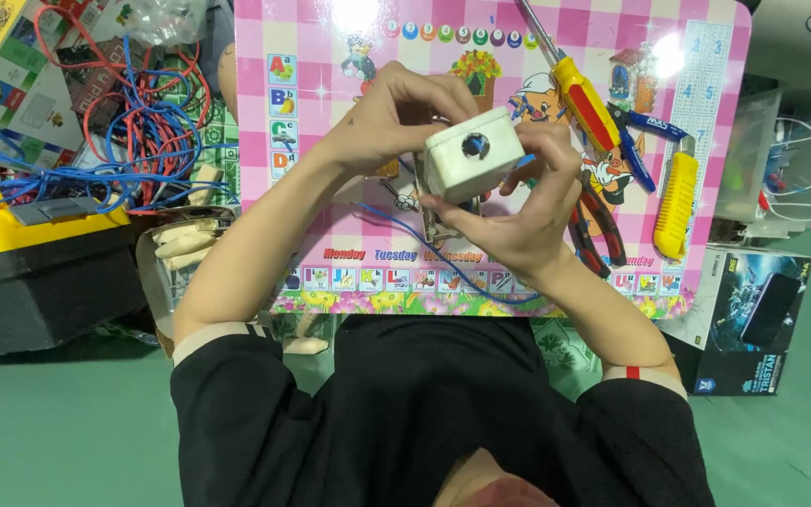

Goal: The person disassembles a white electrical outlet, removes the internal socket, and uses a screwdriver to adjust the internal components. The person then reassembles the outlet and continues to adjust the internal parts with the screwdriver.

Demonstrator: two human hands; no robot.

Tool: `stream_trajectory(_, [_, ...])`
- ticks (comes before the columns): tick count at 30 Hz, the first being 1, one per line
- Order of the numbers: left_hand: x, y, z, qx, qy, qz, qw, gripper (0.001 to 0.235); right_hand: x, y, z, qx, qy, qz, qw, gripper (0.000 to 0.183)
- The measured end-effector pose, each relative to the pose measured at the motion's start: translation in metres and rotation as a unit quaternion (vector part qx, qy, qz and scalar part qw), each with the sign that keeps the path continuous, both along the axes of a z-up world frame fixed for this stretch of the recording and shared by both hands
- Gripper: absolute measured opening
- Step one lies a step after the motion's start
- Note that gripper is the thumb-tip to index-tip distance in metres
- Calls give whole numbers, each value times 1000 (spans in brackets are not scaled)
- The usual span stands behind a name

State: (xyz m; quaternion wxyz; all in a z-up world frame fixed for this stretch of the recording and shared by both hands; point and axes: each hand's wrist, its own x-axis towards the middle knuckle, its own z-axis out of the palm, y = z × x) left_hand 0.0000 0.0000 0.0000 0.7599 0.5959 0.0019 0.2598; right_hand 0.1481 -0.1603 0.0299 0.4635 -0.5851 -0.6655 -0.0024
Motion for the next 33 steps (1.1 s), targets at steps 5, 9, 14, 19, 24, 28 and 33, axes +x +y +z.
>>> stream_trajectory(5, [-2, 6, 2, -45, 40, 41, 997, 20, -1, 6, 5, -54, -14, -37, 998, 95])
stream_trajectory(9, [-5, 9, 6, 0, 64, 81, 995, 41, -5, 11, 20, -81, -42, -32, 995, 91])
stream_trajectory(14, [-4, 9, 8, 92, 18, 137, 986, 17, -3, 19, 22, -146, -78, -39, 985, 86])
stream_trajectory(19, [1, 11, -5, 48, 87, 206, 974, 8, -4, 23, 23, -198, -118, -43, 972, 88])
stream_trajectory(24, [3, 7, -8, 49, 99, 247, 963, 17, -4, 23, 28, -271, -125, -33, 954, 76])
stream_trajectory(28, [3, 5, -16, 60, 108, 262, 957, 18, -7, 21, 36, -312, -114, -20, 943, 76])
stream_trajectory(33, [5, 4, -11, 12, 188, 270, 944, 36, -21, 11, 25, -353, -225, -72, 905, 81])
